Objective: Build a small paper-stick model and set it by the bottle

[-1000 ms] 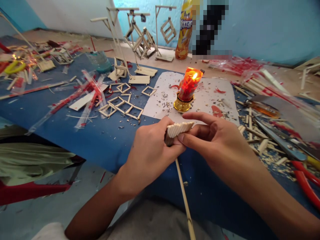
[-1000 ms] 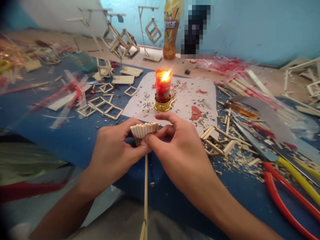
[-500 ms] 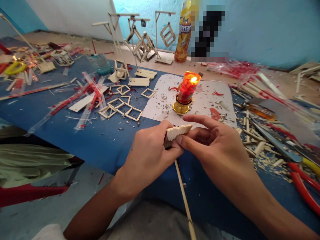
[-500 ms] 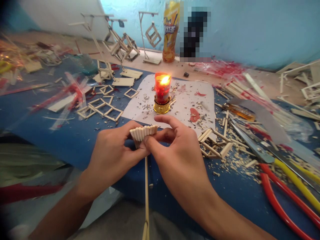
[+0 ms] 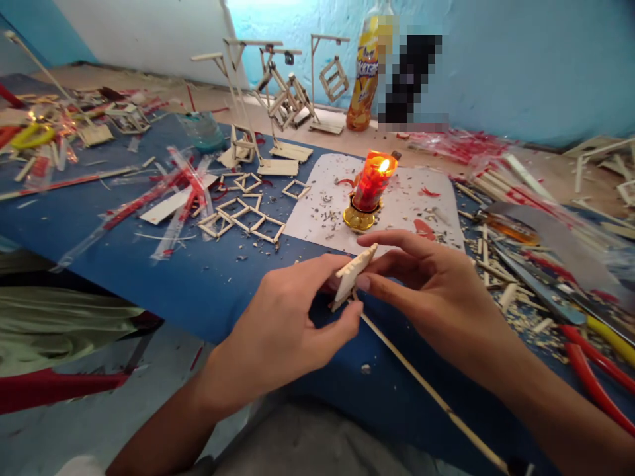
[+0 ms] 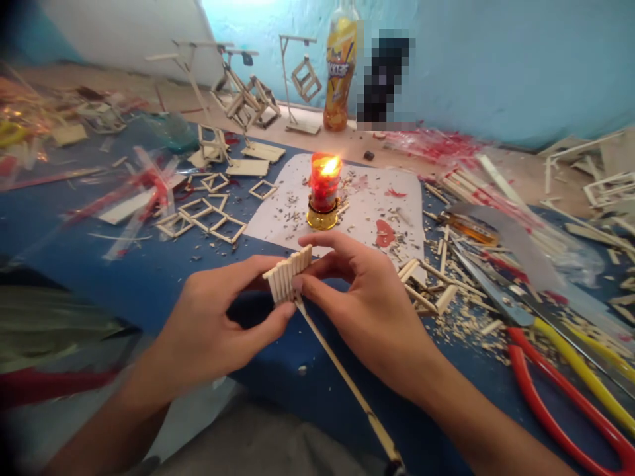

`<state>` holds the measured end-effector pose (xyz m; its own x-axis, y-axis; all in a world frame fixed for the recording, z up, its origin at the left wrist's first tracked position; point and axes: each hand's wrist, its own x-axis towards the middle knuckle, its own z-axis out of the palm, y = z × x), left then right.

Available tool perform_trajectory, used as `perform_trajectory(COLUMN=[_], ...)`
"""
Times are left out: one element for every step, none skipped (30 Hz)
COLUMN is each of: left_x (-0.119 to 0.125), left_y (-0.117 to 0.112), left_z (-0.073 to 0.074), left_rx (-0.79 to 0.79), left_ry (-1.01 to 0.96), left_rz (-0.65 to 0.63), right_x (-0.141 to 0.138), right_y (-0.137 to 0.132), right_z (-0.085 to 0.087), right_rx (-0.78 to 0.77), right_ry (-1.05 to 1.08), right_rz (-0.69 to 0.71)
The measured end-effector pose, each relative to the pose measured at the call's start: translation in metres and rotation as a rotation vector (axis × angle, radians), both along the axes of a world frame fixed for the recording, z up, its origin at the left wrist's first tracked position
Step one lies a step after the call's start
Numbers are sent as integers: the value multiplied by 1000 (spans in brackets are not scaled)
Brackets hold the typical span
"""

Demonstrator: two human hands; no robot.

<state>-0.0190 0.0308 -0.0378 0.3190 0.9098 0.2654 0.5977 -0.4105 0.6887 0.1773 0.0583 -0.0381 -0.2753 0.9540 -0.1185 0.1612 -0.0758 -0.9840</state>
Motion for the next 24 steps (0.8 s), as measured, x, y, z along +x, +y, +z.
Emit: perform_trajectory(left_x=[-4, -8, -12, -15, -18, -20, -21, -21, -21, -21, -20, -19, -19, -18, -18, -17, -16, -15, -15, -14, -13, -12, -11, -11], left_y=[1, 3, 5, 8, 11, 15, 20, 24, 28, 31, 34, 36, 37, 38, 38, 38, 38, 37, 36, 36, 35, 35, 35, 35], left_z=[2, 4, 5, 5, 5, 4, 4, 3, 3, 3, 3, 3, 3, 4, 4, 4, 5, 5, 5, 5, 5, 5, 5, 5], left_rx=[-49, -87, -115, -132, -141, -143, -142, -140, -139, -138, -133, -124, -103, -71, -36, -5, 15, 19, 8, -15, -45, -73, -87, -80], left_ry=[-30, -55, -72, -79, -78, -73, -69, -68, -70, -74, -76, -74, -67, -55, -42, -32, -25, -24, -29, -40, -54, -71, -89, -107], left_rz=[-46, -86, -113, -132, -147, -160, -169, -180, -198, -218, -238, -258, -274, -284, -285, -280, -273, -264, -255, -244, -235, -223, -198, -161], right_x=[1, 1, 2, 3, 4, 6, 7, 8, 9, 10, 11, 12, 12, 12, 12, 12, 12, 12, 13, 13, 13, 14, 14, 14], right_y=[1, 1, 2, 3, 4, 5, 5, 6, 7, 7, 8, 8, 9, 9, 9, 10, 10, 10, 11, 11, 12, 12, 12, 12], right_z=[-1, -2, -2, -3, -3, -3, -3, -3, -3, -3, -3, -4, -4, -4, -5, -5, -5, -5, -6, -5, -5, -5, -4, -4], right_rx=[4, 10, 16, 17, 17, 13, 10, 9, 11, 14, 18, 21, 23, 24, 30, 39, 53, 69, 84, 100, 108, 110, 106, 99], right_ry=[6, 10, 12, 12, 14, 15, 18, 22, 28, 33, 35, 35, 34, 30, 27, 24, 24, 24, 21, 17, 13, 13, 16, 23], right_rz=[9, 20, 33, 49, 66, 84, 102, 121, 138, 154, 166, 174, 178, 181, 187, 197, 209, 223, 238, 251, 260, 262, 263, 262])
